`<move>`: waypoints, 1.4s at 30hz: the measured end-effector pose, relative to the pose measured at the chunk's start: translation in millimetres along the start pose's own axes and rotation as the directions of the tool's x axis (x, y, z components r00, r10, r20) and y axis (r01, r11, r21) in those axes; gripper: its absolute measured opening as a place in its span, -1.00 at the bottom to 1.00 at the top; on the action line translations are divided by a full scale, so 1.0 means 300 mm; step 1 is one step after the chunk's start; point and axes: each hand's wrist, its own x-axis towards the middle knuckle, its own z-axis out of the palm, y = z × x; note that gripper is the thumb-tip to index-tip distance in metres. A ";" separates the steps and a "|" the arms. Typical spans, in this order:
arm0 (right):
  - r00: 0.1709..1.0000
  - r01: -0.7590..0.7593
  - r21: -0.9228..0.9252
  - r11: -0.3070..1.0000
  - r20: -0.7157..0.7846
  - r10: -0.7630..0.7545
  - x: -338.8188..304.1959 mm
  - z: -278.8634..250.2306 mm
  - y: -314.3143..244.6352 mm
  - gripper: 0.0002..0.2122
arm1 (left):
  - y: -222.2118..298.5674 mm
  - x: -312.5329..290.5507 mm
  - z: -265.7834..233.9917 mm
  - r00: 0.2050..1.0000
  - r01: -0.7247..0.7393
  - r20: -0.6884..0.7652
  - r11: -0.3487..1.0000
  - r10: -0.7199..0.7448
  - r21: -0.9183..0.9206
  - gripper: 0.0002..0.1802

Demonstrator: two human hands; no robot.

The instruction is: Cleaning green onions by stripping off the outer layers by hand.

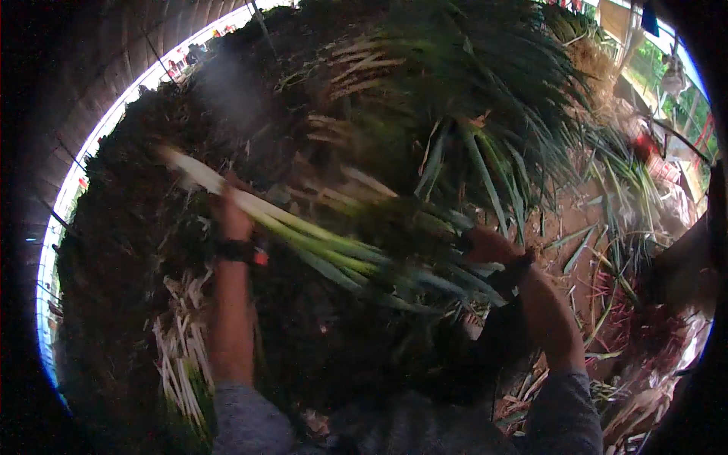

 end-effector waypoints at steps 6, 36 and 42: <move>0.973 -0.187 0.034 0.982 0.145 0.180 0.029 -0.021 -0.047 -0.60 | 0.823 0.222 -0.328 0.973 -0.223 0.133 0.638 0.187 0.737 -0.63; 0.861 -0.266 0.049 0.963 0.462 0.214 0.004 -0.180 -0.358 -0.67 | -0.229 -0.220 0.004 0.688 -0.035 0.425 0.558 -0.588 0.829 -0.54; 0.990 -0.057 0.098 0.994 0.130 0.044 -0.042 -0.074 -0.157 -0.70 | -0.556 -0.302 0.382 0.747 0.495 0.042 0.597 -0.664 0.631 -0.38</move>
